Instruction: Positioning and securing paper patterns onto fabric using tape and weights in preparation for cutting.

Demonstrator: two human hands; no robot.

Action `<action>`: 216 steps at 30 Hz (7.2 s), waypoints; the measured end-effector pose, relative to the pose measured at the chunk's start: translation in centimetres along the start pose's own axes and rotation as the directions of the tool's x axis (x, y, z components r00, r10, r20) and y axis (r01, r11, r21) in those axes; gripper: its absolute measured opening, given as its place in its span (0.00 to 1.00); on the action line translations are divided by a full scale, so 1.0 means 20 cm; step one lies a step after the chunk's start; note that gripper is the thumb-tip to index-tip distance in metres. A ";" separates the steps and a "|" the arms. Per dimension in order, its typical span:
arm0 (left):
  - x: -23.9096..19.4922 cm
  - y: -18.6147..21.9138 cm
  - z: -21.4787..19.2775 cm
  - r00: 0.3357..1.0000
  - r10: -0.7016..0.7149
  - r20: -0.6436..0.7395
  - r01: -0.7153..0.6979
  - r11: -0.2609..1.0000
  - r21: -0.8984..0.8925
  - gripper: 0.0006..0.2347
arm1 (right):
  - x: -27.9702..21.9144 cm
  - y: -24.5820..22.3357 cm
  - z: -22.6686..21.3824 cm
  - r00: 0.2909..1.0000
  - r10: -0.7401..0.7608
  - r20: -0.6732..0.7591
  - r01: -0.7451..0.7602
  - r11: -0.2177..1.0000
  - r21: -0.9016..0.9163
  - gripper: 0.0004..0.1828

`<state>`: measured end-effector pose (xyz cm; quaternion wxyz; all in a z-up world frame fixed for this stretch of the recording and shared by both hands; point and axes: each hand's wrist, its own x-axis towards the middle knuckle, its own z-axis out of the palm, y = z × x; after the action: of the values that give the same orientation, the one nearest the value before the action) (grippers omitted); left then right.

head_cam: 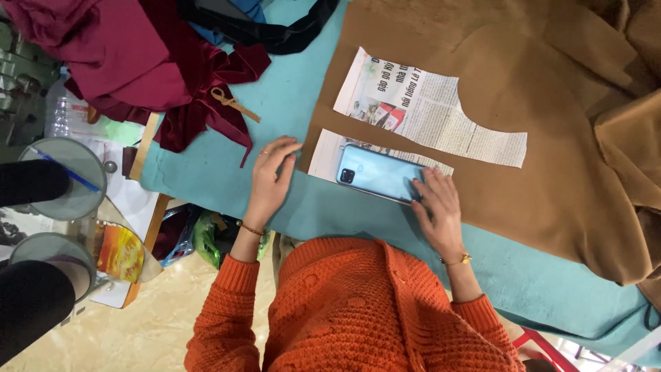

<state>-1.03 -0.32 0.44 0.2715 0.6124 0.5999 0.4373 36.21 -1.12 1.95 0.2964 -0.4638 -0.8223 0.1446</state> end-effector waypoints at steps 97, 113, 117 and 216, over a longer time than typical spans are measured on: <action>-0.01 0.06 0.14 0.980 -0.181 -0.085 0.200 0.845 0.496 0.09 | -0.37 -0.01 -0.02 0.946 0.284 -0.157 -0.318 0.911 -0.264 0.18; -0.03 0.01 0.17 0.993 -0.016 -0.117 0.079 0.827 0.556 0.09 | -0.40 0.02 -0.05 0.942 0.312 -0.127 -0.331 0.929 -0.169 0.22; -0.04 -0.01 0.17 0.992 -0.008 -0.125 0.078 0.821 0.566 0.09 | -0.41 0.03 -0.05 0.943 0.308 -0.124 -0.327 0.926 -0.189 0.23; 0.94 -0.26 0.25 0.873 0.472 0.120 -0.471 0.754 0.457 0.28 | 1.06 0.30 0.05 0.977 -0.131 0.166 0.152 0.981 -0.122 0.35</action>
<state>-1.18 19.65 -2.50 -0.0060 0.7901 0.5147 0.3328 31.34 20.11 5.56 0.2085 -0.4099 -0.8819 0.1038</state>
